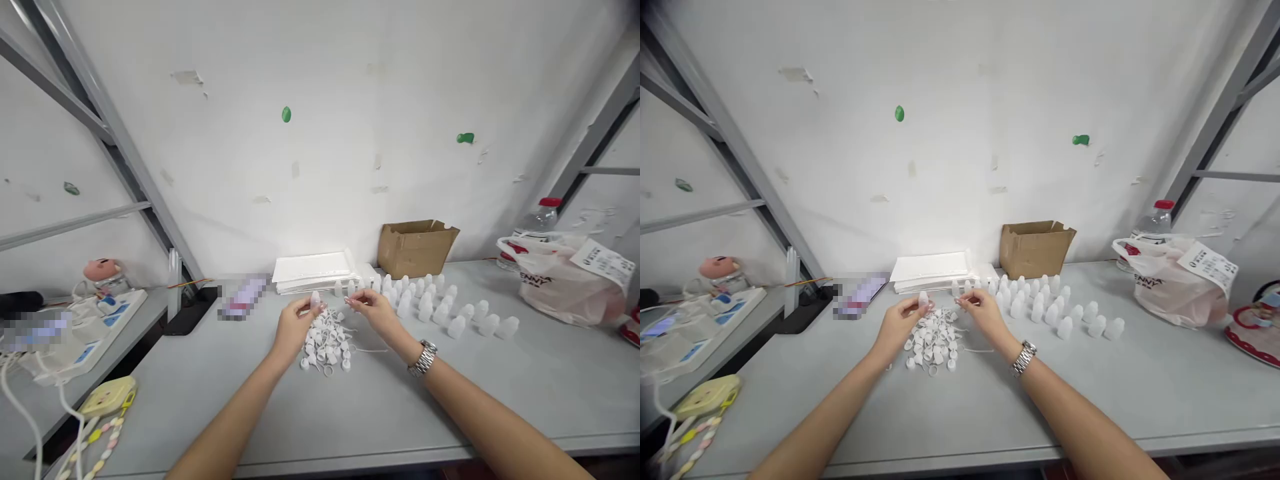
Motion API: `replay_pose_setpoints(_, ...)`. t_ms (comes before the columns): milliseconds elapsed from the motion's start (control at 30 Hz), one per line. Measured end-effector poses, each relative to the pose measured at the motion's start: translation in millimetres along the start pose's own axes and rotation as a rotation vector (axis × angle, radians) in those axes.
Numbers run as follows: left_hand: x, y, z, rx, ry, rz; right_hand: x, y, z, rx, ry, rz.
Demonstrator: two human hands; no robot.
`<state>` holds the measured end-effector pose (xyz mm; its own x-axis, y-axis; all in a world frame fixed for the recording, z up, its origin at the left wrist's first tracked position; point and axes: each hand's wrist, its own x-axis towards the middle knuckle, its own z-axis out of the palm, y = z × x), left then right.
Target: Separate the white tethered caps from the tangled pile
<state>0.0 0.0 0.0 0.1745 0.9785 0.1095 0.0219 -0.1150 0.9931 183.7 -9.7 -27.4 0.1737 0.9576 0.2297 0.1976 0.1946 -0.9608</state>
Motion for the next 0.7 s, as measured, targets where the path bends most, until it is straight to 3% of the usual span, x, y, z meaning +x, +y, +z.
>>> replay_pose_setpoints(233,-12,-5,11.6,0.05,-0.135,-0.062,-14,-20,6,0.275,-0.083,0.057)
replay_pose_setpoints(700,-12,-8,11.5,0.102,-0.183,-0.044,-19,-20,9,0.32,-0.071,0.027)
